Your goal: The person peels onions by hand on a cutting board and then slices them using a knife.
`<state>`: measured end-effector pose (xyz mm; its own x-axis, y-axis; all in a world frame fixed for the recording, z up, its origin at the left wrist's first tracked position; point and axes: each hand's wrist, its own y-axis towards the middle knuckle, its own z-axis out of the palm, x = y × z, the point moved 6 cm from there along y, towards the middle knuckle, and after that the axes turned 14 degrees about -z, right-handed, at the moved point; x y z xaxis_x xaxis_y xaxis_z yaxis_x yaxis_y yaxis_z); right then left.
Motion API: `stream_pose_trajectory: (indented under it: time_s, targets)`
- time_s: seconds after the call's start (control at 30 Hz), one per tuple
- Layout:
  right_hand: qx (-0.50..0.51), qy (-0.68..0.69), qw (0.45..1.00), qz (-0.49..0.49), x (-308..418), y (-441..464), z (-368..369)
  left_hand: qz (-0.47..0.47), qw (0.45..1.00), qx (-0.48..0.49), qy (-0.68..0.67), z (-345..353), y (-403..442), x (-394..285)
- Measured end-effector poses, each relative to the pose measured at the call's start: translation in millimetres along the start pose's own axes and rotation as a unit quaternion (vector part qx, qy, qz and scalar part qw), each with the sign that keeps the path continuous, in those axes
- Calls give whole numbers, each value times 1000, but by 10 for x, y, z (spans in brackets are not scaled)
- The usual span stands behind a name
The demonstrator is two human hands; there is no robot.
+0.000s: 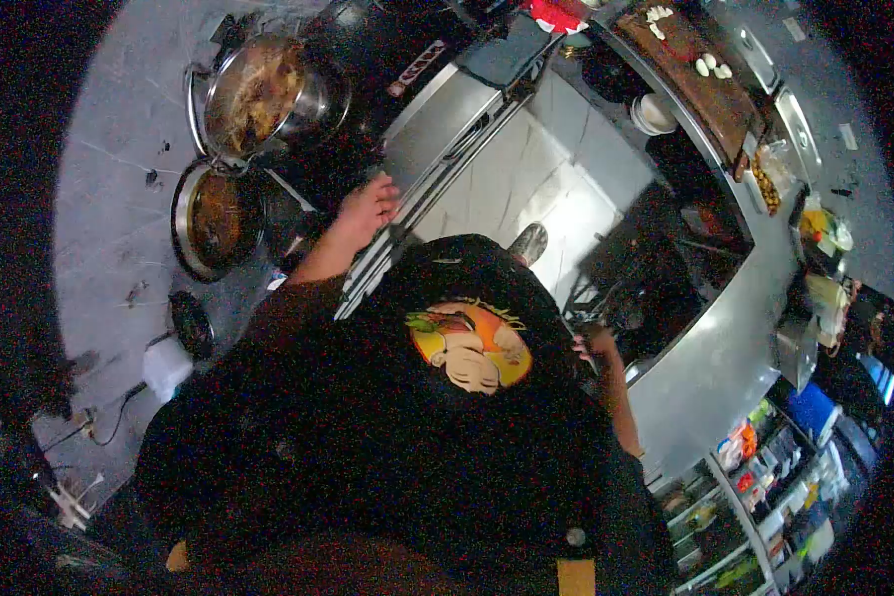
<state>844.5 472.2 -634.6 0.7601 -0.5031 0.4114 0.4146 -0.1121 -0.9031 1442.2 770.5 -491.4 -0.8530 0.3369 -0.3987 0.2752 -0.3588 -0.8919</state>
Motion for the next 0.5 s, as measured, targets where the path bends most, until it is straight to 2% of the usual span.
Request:
stream_pose_trajectory:
  time_s: [0.07,0.13,0.2,0.23,0.3,0.33,0.37,0.43,0.47,0.5]
  targets:
    - [45,182,982,-2,268,-18,-305,-4,993,-61,-101,27,158,-57]
    - [-48,-47,992,-107,617,-3,-872,21,986,-99,-133,79,271,-121]
    - [-31,-55,991,-115,962,-91,-1191,66,973,-123,-185,75,314,-140]
    - [-21,-62,990,-127,1172,-160,-1304,66,971,-138,-183,41,351,-115]
    - [-6,-72,986,-147,1458,-257,-1487,91,952,-124,-264,18,377,-38]
    - [0,-77,984,-158,1502,-228,-1537,76,952,-151,-254,96,274,-67]
    - [6,-72,985,-155,1488,-184,-1552,160,971,-104,-147,-151,537,-39]
    - [-15,-44,990,-135,1413,-109,-1705,355,934,-12,27,-516,905,35]
    - [-18,-41,990,-135,1232,59,-1858,154,966,-116,-170,-135,424,-34]
    - [3,55,994,-95,954,274,-1928,153,967,-114,-167,-141,447,-66]
